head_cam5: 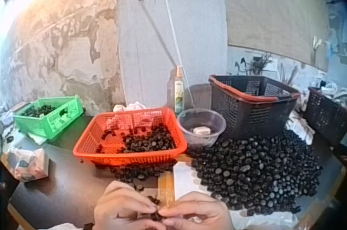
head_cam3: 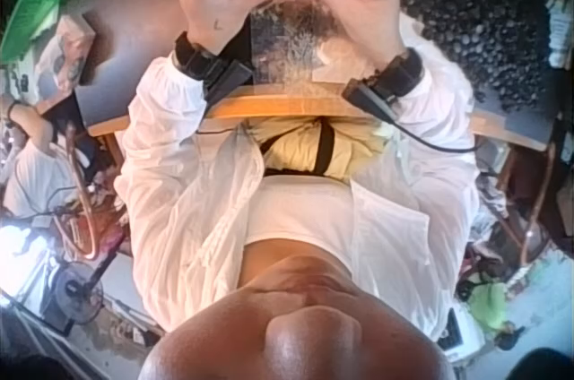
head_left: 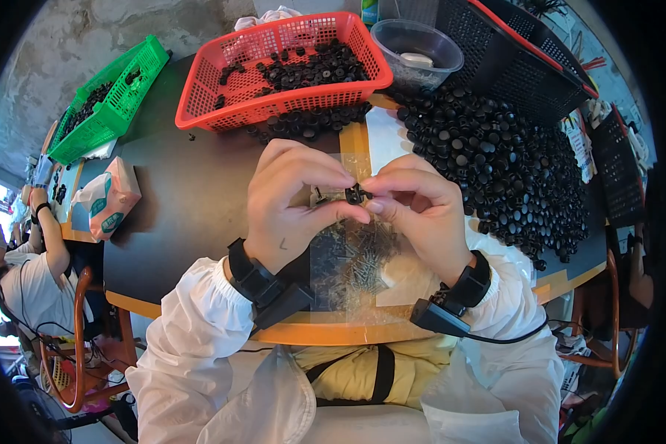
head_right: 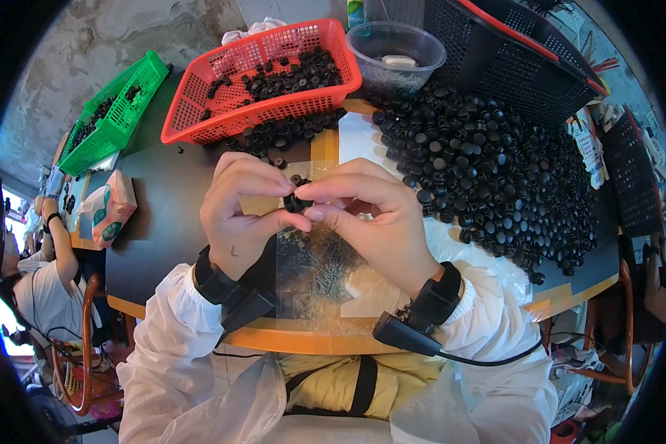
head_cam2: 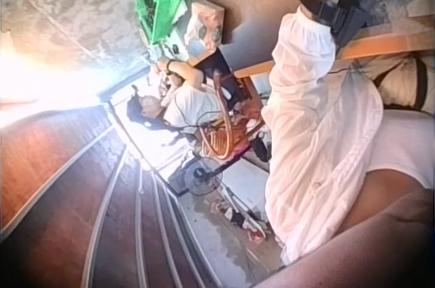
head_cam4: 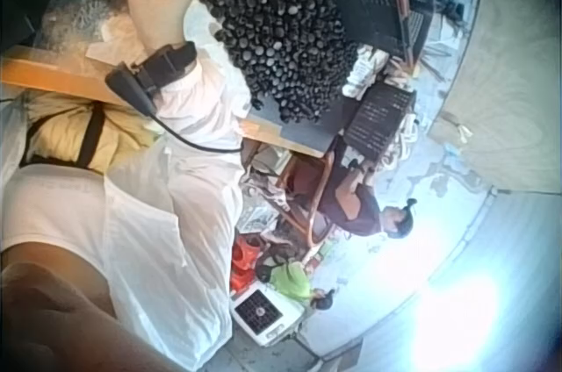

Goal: Manually assemble plastic shoe hardware parts and buttons by joining components together.

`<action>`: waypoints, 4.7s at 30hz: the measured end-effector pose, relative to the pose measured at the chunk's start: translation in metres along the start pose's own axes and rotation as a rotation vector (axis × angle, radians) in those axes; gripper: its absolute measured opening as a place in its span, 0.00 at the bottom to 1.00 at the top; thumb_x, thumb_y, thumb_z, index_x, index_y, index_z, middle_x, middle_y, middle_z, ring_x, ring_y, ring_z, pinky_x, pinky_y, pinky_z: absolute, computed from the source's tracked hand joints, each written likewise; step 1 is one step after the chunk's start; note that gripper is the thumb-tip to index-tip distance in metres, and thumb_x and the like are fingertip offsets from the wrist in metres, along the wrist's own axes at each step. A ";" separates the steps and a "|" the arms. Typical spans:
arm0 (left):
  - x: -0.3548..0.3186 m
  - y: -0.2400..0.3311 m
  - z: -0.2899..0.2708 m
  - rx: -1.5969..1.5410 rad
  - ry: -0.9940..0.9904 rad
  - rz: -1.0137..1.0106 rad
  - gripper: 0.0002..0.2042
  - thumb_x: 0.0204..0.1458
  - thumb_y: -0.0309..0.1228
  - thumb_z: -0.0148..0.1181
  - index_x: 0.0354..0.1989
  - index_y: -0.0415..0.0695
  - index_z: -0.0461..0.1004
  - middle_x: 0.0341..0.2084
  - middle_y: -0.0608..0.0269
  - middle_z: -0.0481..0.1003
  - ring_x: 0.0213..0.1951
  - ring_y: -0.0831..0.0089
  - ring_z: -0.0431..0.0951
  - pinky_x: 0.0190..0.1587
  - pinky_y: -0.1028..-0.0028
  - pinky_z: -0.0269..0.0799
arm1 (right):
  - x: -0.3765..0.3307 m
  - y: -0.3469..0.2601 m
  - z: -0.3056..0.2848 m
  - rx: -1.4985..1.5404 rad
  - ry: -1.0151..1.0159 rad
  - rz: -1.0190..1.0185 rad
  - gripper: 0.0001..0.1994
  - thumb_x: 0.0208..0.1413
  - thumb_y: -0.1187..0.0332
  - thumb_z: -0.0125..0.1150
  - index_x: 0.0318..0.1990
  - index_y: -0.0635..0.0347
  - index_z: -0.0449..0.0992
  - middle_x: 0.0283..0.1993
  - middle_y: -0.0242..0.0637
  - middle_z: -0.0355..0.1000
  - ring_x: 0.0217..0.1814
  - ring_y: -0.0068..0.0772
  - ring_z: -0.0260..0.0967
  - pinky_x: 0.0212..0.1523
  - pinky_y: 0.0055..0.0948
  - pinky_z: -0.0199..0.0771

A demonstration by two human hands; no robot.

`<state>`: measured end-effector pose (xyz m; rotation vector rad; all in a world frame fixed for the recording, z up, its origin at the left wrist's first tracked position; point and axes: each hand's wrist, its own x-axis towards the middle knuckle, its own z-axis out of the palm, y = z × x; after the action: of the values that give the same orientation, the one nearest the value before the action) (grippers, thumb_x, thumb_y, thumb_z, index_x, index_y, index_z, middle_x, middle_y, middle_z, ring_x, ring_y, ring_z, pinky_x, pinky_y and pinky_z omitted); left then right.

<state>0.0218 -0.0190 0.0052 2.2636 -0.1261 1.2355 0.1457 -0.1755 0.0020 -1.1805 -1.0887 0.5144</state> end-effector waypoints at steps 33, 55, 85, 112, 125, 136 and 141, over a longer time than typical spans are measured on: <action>-0.004 0.009 0.008 -0.071 -0.004 0.043 0.20 0.33 0.43 0.75 0.33 0.45 0.79 0.29 0.66 0.70 0.34 0.70 0.70 0.36 0.73 0.66 | -0.004 0.002 -0.001 0.595 -0.302 0.299 0.10 0.61 0.63 0.57 0.40 0.61 0.71 0.33 0.30 0.68 0.30 0.19 0.66 0.32 0.20 0.67; -0.004 -0.004 -0.013 -0.131 0.270 -0.277 0.14 0.65 0.36 0.41 0.41 0.39 0.70 0.31 0.64 0.67 0.34 0.77 0.65 0.39 0.77 0.62 | 0.032 -0.051 -0.181 -1.407 0.357 0.181 0.15 0.47 0.58 0.67 0.41 0.54 0.80 0.35 0.35 0.78 0.37 0.38 0.76 0.37 0.33 0.74; -0.001 -0.054 -0.034 -0.125 0.427 -0.430 0.07 0.62 0.29 0.51 0.37 0.40 0.74 0.30 0.73 0.72 0.31 0.87 0.66 0.34 0.84 0.62 | 0.096 0.020 0.013 -1.213 -0.303 -0.343 0.10 0.50 0.67 0.63 0.40 0.56 0.78 0.33 0.34 0.75 0.40 0.40 0.73 0.39 0.37 0.73; -0.008 -0.011 -0.008 0.000 -0.495 0.191 0.06 0.42 0.29 0.67 0.30 0.47 0.79 0.28 0.71 0.73 0.35 0.68 0.72 0.35 0.68 0.71 | 0.061 -0.027 -0.021 -0.681 -0.242 -0.018 0.16 0.50 0.76 0.64 0.48 0.61 0.75 0.44 0.35 0.76 0.40 0.24 0.75 0.40 0.22 0.75; -0.009 -0.012 -0.002 0.113 -0.548 0.161 0.06 0.41 0.30 0.68 0.28 0.50 0.80 0.26 0.75 0.72 0.31 0.70 0.72 0.31 0.70 0.70 | 0.022 0.014 -0.026 -0.185 -0.112 0.309 0.14 0.56 0.74 0.60 0.50 0.62 0.74 0.46 0.32 0.72 0.48 0.20 0.69 0.51 0.22 0.69; -0.002 -0.010 -0.006 0.097 -0.418 0.030 0.06 0.39 0.25 0.69 0.27 0.46 0.79 0.25 0.68 0.74 0.30 0.69 0.73 0.31 0.72 0.69 | 0.017 0.013 -0.018 -0.019 -0.084 0.297 0.09 0.54 0.75 0.63 0.43 0.63 0.75 0.43 0.31 0.75 0.43 0.17 0.71 0.43 0.18 0.72; -0.001 -0.011 -0.005 -0.009 -0.260 -0.084 0.07 0.40 0.23 0.68 0.29 0.44 0.79 0.26 0.66 0.75 0.31 0.68 0.73 0.33 0.72 0.68 | 0.016 0.014 -0.021 0.077 -0.057 0.316 0.10 0.53 0.78 0.63 0.43 0.63 0.73 0.42 0.31 0.74 0.44 0.18 0.71 0.46 0.19 0.71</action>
<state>0.0215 -0.0074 0.0013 2.3875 -0.1311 0.8927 0.1739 -0.1680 -0.0039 -1.2826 -0.9257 0.8317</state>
